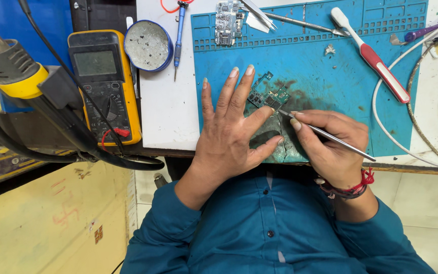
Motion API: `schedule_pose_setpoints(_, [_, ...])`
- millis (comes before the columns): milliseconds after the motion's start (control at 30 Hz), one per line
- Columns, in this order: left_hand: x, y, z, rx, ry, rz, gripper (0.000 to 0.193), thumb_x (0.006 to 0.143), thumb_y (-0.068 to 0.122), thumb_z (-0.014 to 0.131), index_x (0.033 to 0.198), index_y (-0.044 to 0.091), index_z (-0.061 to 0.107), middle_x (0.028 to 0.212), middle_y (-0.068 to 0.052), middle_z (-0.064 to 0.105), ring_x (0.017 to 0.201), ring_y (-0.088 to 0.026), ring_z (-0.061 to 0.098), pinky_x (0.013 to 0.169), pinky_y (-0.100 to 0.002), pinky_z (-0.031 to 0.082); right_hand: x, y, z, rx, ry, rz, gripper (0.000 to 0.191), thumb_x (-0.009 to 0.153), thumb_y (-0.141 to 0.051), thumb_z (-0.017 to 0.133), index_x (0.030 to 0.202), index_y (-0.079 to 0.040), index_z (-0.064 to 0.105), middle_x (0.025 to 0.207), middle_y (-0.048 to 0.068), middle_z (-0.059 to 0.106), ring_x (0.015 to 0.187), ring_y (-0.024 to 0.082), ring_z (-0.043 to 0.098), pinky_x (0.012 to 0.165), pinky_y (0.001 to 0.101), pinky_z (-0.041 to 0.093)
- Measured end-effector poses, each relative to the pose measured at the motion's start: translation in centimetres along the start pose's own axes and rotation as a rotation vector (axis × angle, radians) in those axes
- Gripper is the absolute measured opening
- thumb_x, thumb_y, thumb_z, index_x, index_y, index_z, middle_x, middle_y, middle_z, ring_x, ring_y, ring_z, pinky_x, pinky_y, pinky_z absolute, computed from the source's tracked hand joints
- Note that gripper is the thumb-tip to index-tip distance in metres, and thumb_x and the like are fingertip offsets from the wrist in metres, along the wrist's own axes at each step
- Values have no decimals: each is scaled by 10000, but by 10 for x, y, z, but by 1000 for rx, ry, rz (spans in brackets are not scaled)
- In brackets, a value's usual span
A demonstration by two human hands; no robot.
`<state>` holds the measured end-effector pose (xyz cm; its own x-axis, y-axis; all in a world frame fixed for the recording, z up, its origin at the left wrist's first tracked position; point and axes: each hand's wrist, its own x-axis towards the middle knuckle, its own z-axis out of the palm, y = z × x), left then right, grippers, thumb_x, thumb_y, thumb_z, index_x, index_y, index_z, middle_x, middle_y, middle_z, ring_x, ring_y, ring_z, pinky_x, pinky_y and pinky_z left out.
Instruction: The person cleans a phone motherboard with a cotton swab, then uses a hot air gun to heat the board and removes a small component with tweezers. They then use a soldering iron to rework the board's contacts while steadying it with tweezers.
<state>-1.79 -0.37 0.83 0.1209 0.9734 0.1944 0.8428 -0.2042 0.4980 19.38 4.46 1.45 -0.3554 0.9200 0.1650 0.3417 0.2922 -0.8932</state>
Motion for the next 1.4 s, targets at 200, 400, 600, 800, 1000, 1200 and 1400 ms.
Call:
schedule_pose_setpoints(200, [0, 0, -1, 0, 2, 3, 466, 892, 558, 782, 1190, 203, 734, 1684, -210, 262, 1596, -370, 174, 1291, -647, -12, 0, 0, 0, -7, 1, -3, 147, 949, 32, 767, 1095, 20, 754, 1068, 140, 770, 885, 178, 754, 789, 251, 579])
schedule_pose_setpoints(400, [0, 0, 0, 0, -1, 1, 460, 893, 563, 777, 1182, 208, 735, 1683, -211, 261, 1594, -371, 172, 1290, -644, -15, 0, -1, 0, -6, 0, -5, 142, 953, 31, 765, 1093, 17, 753, 1069, 138, 769, 905, 184, 754, 809, 260, 582])
schedule_pose_setpoints(600, [-1, -1, 0, 0, -4, 2, 458, 896, 569, 774, 1178, 210, 735, 1687, -210, 254, 1597, -369, 165, 1293, -636, -19, 1, -2, 1, -32, -6, 0, 135, 935, 31, 768, 1069, 16, 758, 1046, 138, 773, 870, 186, 752, 775, 266, 579])
schedule_pose_setpoints(800, [0, -1, 1, -1, -2, 4, 462, 904, 580, 768, 1175, 208, 731, 1686, -213, 253, 1596, -371, 163, 1291, -636, -23, 2, -3, 0, -49, -15, -10, 144, 921, 28, 772, 1063, 12, 762, 1037, 134, 775, 880, 189, 750, 790, 273, 577])
schedule_pose_setpoints(1000, [0, -1, 1, 3, -6, 1, 462, 902, 578, 765, 1176, 207, 728, 1686, -213, 253, 1597, -369, 166, 1293, -635, -23, 2, -3, 0, -47, -21, -10, 154, 919, 28, 772, 1071, 5, 762, 1043, 128, 775, 875, 190, 747, 787, 273, 574])
schedule_pose_setpoints(1200, [0, -2, 1, -1, -9, 2, 466, 905, 582, 758, 1182, 208, 730, 1685, -215, 248, 1595, -373, 162, 1290, -636, -26, 3, -3, 0, -38, -26, -28, 160, 921, 24, 775, 1078, -1, 762, 1057, 124, 774, 888, 191, 749, 795, 277, 574])
schedule_pose_setpoints(1400, [0, -2, 1, -6, -9, 0, 473, 911, 581, 755, 1198, 206, 731, 1688, -215, 243, 1597, -375, 160, 1292, -634, -25, 3, -4, 1, -51, -27, -39, 157, 919, 24, 776, 1073, -4, 763, 1058, 125, 776, 883, 194, 751, 760, 264, 572])
